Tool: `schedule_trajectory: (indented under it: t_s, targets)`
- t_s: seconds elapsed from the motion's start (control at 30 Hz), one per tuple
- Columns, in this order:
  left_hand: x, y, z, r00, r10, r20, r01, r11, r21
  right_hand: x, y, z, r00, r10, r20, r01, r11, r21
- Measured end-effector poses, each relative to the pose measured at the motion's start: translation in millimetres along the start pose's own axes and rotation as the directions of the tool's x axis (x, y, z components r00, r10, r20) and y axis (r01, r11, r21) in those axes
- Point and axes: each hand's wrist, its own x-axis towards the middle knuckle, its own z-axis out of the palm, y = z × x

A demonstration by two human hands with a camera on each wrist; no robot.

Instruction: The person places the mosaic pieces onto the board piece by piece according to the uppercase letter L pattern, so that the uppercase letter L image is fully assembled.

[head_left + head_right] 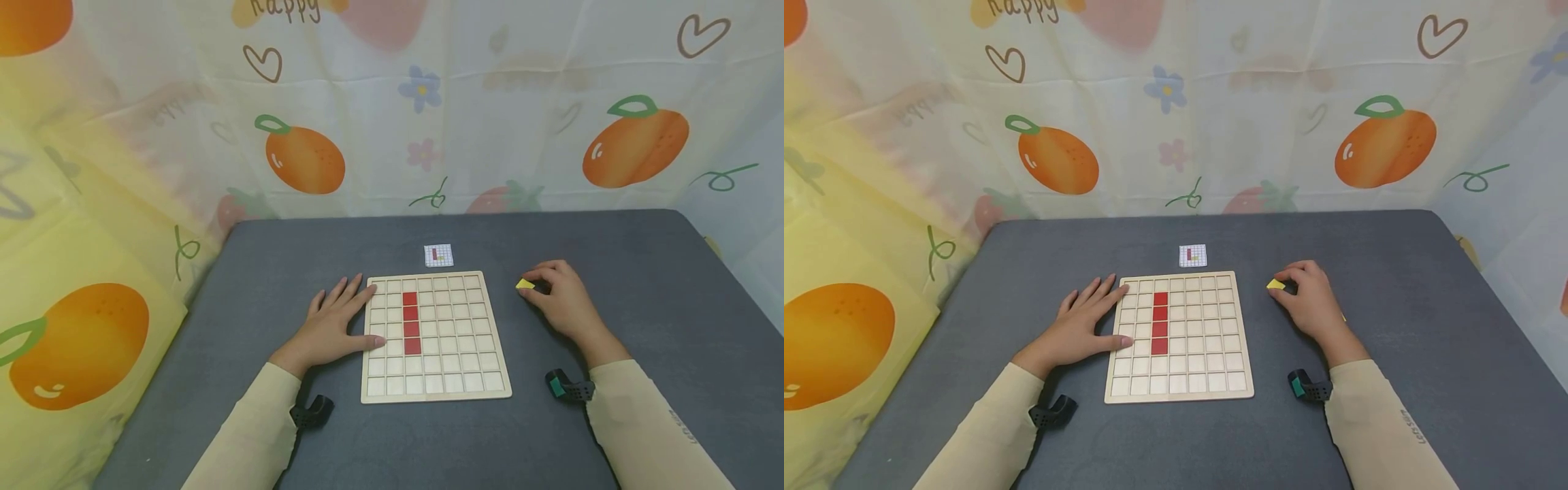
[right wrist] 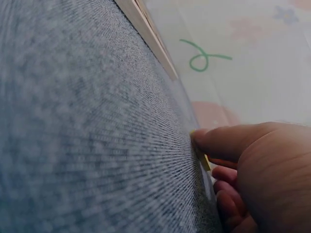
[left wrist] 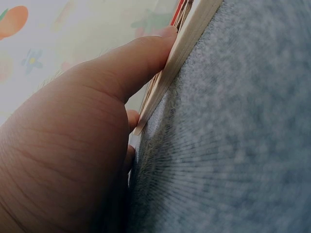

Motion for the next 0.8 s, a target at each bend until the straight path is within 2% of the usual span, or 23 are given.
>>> schedule_trajectory:
  t_s: [0.37,0.6,0.8]
  targets:
    - [-0.1,0.3,0.1,1.000,0.004,-0.006,-0.004,1.000,-0.003,-3.6,-9.7,0.6,1.000,-0.002,-0.015,0.002,1.000,-0.001]
    - [0.0,0.6,0.0,1.000,0.003,-0.007,-0.003,1.000,-0.008,-4.9,-19.7,9.8,0.992,-0.087,-0.087,0.092,0.994,0.060]
    - [0.3,0.4,0.5,1.000,-0.003,-0.005,0.003,1.000,-0.004,-8.3,-35.6,20.6,0.998,-0.061,-0.030,0.065,0.987,0.149]
